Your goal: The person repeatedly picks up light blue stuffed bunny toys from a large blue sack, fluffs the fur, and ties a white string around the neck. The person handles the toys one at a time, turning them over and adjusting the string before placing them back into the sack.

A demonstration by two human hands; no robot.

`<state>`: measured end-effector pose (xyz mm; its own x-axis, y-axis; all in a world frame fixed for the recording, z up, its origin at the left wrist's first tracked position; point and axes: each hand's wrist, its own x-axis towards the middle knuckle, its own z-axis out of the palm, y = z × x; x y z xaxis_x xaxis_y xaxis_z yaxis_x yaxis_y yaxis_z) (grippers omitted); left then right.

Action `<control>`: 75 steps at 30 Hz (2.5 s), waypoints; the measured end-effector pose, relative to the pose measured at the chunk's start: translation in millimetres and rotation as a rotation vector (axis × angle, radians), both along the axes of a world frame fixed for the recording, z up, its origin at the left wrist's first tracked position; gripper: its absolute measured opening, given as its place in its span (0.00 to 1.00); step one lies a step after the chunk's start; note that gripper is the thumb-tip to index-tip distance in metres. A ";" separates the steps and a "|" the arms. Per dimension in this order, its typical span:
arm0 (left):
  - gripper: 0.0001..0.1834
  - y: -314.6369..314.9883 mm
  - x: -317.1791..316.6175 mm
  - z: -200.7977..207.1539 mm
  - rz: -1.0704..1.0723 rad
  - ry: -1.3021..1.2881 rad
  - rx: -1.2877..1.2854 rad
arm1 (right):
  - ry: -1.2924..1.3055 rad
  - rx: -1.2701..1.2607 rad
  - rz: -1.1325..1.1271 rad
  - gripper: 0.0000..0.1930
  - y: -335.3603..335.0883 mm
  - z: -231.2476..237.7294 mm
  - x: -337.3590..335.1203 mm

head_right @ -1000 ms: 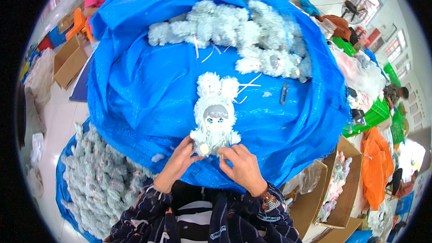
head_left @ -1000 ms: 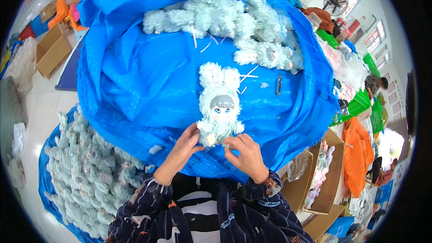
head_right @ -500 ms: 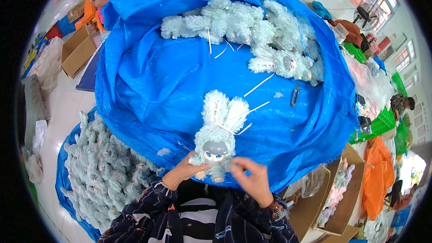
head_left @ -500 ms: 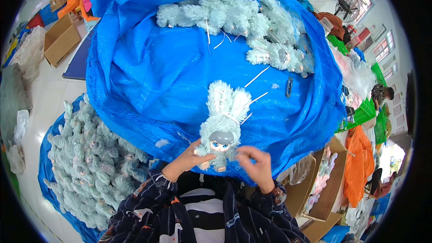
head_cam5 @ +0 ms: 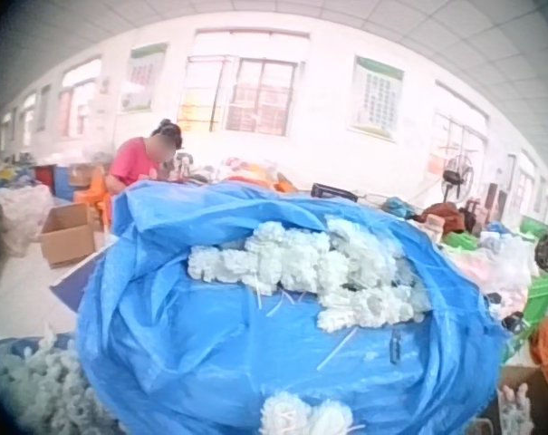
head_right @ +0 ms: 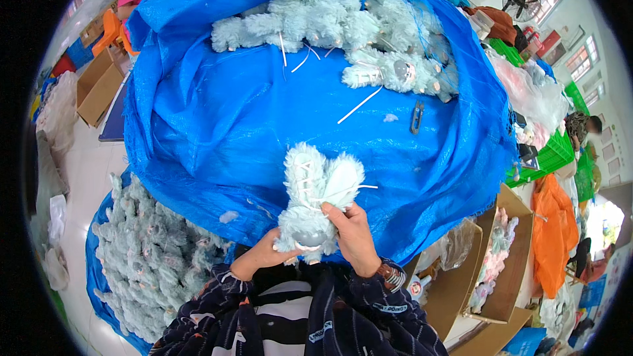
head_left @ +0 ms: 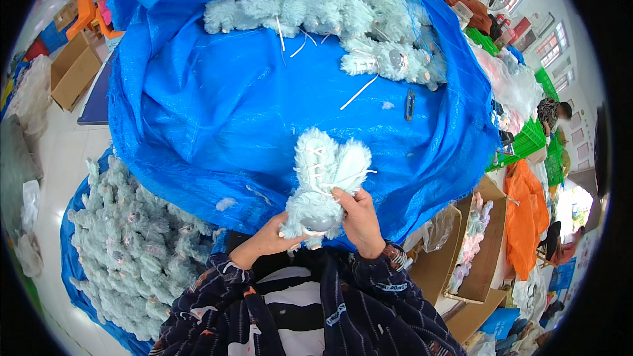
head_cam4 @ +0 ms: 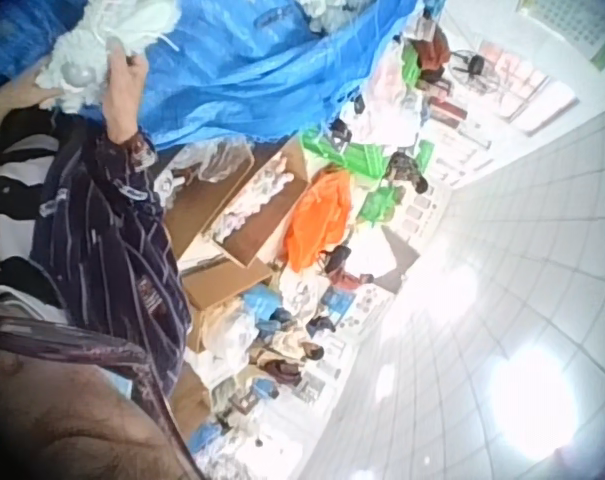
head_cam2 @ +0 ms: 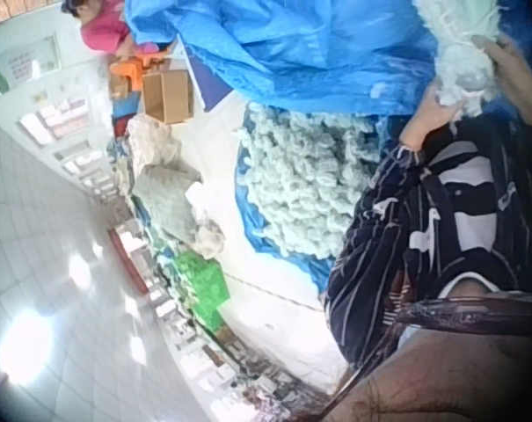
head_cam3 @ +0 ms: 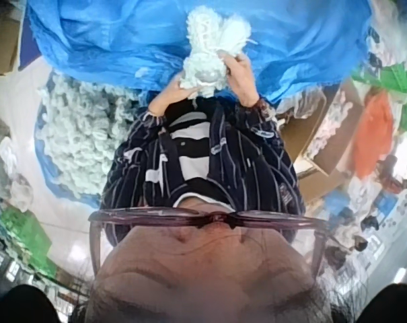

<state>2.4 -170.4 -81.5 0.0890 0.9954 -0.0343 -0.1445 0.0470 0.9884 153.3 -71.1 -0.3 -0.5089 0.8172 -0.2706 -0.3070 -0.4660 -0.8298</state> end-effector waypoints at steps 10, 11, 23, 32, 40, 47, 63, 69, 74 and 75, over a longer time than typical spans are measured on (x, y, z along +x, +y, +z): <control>0.36 0.5 -7.0 31.4 -0.008 -0.292 0.063 | -0.034 0.076 0.004 0.13 -11.4 -15.0 -7.0; 0.34 -0.3 -7.4 32.2 0.005 -0.208 0.024 | -0.068 0.101 0.022 0.12 -17.0 -18.5 -8.6; 0.17 2.5 1.2 20.6 0.174 -0.019 -0.011 | -0.339 0.398 0.018 0.08 -35.3 -43.8 -6.9; 0.17 7.9 6.7 4.2 0.290 -0.124 -0.083 | -0.337 0.347 -0.012 0.08 -34.5 -62.7 -7.0; 0.18 11.0 11.1 -7.0 0.311 -0.184 -0.082 | -0.962 0.900 0.142 0.17 -3.4 4.1 28.2; 0.15 13.1 15.5 4.4 0.297 -0.011 -0.074 | -0.928 1.286 0.150 0.05 -2.0 0.6 -0.7; 0.19 12.3 18.0 -3.4 0.323 -0.236 -0.197 | -0.943 1.322 -0.397 0.18 175.9 27.8 58.7; 0.17 11.5 18.7 1.4 0.318 -0.357 -0.262 | -1.622 1.322 -0.390 0.19 249.2 10.2 70.7; 0.15 11.2 16.5 6.6 0.290 -0.485 -0.353 | -1.132 1.060 -0.321 0.14 246.8 15.8 95.8; 0.15 9.3 14.8 7.4 0.300 -0.509 -0.344 | -0.923 0.980 -0.344 0.14 217.9 28.5 83.6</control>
<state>17.2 -161.0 -74.1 -0.0998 0.9195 -0.3802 -0.6431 0.2319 0.7298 237.0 146.7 28.2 -0.1989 0.9135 0.3550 0.5458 0.4041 -0.7340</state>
